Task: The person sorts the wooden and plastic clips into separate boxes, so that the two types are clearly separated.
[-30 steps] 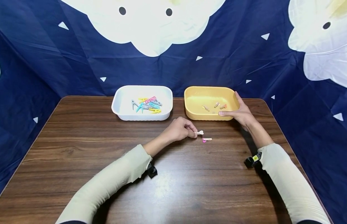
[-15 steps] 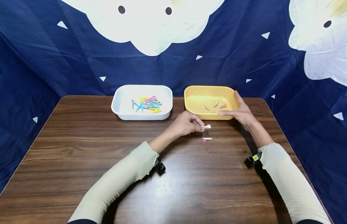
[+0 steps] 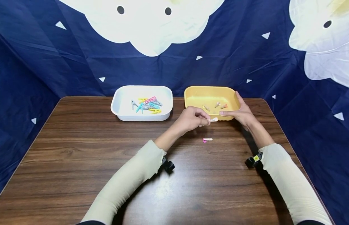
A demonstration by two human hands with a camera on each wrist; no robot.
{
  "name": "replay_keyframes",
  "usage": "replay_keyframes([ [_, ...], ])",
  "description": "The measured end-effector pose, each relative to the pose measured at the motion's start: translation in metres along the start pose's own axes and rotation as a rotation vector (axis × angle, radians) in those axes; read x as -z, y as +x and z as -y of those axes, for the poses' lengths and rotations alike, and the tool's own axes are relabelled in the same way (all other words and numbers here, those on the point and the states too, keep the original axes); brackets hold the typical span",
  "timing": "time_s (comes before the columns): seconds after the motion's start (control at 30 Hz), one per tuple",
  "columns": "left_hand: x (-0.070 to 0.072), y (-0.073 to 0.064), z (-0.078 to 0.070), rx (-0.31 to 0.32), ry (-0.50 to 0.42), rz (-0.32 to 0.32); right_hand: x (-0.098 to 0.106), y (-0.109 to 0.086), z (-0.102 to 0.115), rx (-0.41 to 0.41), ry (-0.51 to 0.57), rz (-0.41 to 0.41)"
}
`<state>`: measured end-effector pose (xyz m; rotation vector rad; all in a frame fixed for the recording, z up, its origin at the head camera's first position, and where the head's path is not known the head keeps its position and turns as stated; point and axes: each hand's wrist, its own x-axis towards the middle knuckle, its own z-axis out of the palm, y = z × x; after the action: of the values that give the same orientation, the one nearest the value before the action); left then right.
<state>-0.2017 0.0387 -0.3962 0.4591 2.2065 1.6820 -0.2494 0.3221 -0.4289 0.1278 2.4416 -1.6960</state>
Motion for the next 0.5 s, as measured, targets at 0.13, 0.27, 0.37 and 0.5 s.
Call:
replay_keyframes([
  [0.13,-0.003,0.002,-0.005,-0.038,-0.025,0.002,0.0,0.0,0.0,0.007,-0.008,0.001],
  [0.27,-0.005,0.006,-0.012,-0.052,-0.017,-0.004,0.0,0.001,-0.001,0.016,-0.02,-0.005],
  [0.37,-0.005,0.01,-0.017,-0.049,0.001,-0.031,0.0,0.002,-0.002,0.021,-0.021,-0.006],
  [0.5,-0.005,0.017,-0.022,-0.054,0.011,-0.068,0.001,0.001,-0.001,0.008,-0.029,-0.002],
])
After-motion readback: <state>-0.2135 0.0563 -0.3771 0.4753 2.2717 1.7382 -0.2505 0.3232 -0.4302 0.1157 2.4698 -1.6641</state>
